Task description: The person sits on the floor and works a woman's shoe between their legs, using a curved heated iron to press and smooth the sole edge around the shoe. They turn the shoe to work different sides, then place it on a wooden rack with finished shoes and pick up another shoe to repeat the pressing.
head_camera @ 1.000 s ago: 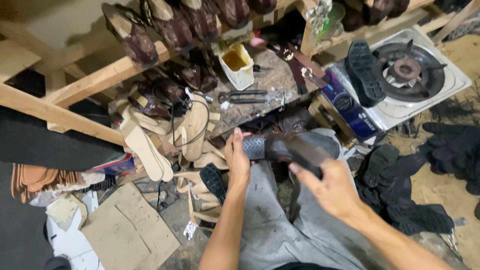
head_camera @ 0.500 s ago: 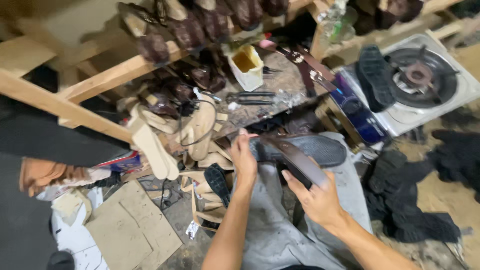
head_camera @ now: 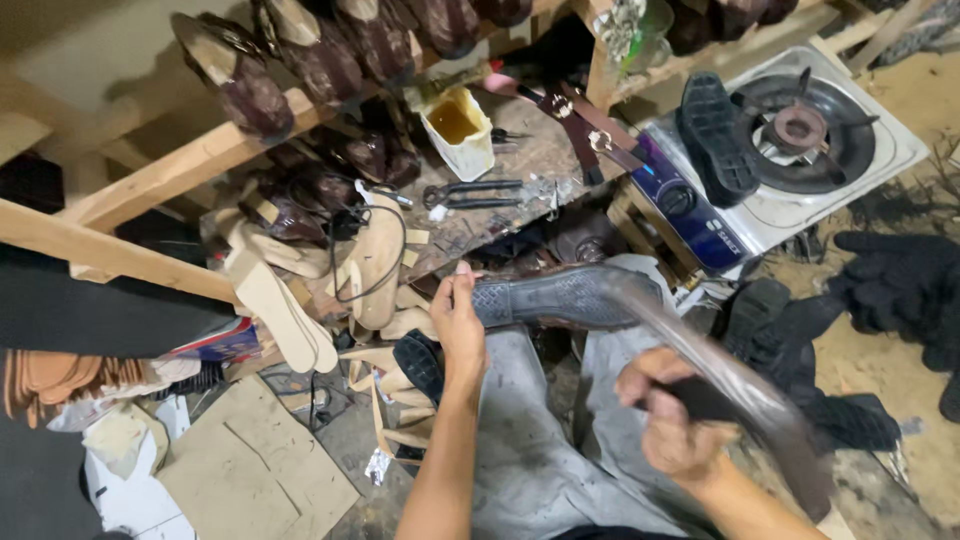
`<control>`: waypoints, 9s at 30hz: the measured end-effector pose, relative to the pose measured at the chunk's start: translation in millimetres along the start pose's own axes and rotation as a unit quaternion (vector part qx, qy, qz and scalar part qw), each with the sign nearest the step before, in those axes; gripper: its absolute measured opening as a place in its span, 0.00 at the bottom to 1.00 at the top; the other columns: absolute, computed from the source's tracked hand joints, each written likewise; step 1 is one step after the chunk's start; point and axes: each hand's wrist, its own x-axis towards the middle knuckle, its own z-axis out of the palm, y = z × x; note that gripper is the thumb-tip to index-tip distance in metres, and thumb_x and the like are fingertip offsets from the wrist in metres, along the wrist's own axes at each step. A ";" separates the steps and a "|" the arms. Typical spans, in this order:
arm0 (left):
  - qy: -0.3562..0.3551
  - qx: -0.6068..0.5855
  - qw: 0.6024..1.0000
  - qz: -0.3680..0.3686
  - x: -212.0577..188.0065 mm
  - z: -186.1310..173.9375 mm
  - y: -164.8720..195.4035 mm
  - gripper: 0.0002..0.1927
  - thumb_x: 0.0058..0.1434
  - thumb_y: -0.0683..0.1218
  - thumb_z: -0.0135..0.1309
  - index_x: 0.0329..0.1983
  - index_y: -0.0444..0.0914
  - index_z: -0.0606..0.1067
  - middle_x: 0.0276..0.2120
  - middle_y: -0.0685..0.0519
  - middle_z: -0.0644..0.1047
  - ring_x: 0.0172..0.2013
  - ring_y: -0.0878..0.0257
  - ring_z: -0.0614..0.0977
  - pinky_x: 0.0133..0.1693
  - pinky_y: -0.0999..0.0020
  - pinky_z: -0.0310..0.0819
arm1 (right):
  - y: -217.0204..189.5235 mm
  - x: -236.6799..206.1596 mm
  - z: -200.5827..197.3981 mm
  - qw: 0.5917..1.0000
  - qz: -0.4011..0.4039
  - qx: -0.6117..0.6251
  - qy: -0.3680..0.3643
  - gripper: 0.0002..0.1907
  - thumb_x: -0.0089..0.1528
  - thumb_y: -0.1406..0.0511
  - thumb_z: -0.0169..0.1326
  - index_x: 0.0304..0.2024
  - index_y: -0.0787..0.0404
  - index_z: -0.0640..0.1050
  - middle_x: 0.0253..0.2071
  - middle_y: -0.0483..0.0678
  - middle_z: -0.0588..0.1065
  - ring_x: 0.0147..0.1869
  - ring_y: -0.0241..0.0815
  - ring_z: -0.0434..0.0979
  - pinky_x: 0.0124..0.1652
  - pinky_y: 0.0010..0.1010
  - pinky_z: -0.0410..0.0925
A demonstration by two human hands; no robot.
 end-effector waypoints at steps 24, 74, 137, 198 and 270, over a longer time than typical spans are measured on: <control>-0.006 -0.014 0.999 0.030 -3.6 8.5 -6.7 0.16 0.73 0.48 0.50 0.31 0.35 0.73 0.31 0.58 0.72 0.37 0.71 0.69 0.43 0.74 0.63 | -20.9 3.8 -42.0 0.989 -0.047 0.073 0.122 0.11 0.69 0.61 0.56 0.49 0.59 0.73 0.34 0.47 0.74 0.33 0.37 0.73 0.37 0.32 0.70; -0.027 0.002 0.999 -0.019 -13.0 13.6 11.1 0.15 0.70 0.50 0.51 0.38 0.33 0.79 0.34 0.58 0.77 0.38 0.69 0.71 0.43 0.73 0.64 | -35.7 -5.7 -64.8 0.978 0.114 -0.134 0.109 0.12 0.69 0.59 0.53 0.49 0.60 0.73 0.27 0.46 0.72 0.26 0.37 0.72 0.29 0.28 0.69; 0.151 0.056 0.980 0.117 -17.1 27.6 -9.6 0.41 0.75 0.64 0.22 0.33 0.35 0.81 0.34 0.49 0.82 0.43 0.59 0.77 0.59 0.66 0.44 | 30.4 -12.9 23.1 0.981 -0.012 -0.189 -0.033 0.08 0.65 0.66 0.58 0.41 0.58 0.71 0.33 0.46 0.76 0.31 0.35 0.76 0.33 0.26 0.69; -0.131 -0.386 0.910 -0.077 -92.3 -5.8 -5.6 0.14 0.73 0.52 0.48 0.47 0.37 0.77 0.54 0.45 0.77 0.64 0.46 0.73 0.66 0.43 0.65 | -19.2 -22.6 -86.5 0.868 0.110 -0.474 -0.101 0.45 0.48 0.67 0.70 0.67 0.64 0.67 0.58 0.59 0.71 0.63 0.58 0.70 0.61 0.42 0.64; -0.304 -0.052 0.950 -0.057 -198.6 7.9 79.2 0.28 0.73 0.37 0.44 0.76 0.32 0.56 0.65 0.39 0.73 0.61 0.57 0.76 0.59 0.61 0.75 | -22.0 -62.5 -63.1 0.775 0.499 0.358 0.148 0.28 0.68 0.59 0.48 0.67 0.69 0.66 0.57 0.59 0.76 0.56 0.51 0.79 0.55 0.44 0.71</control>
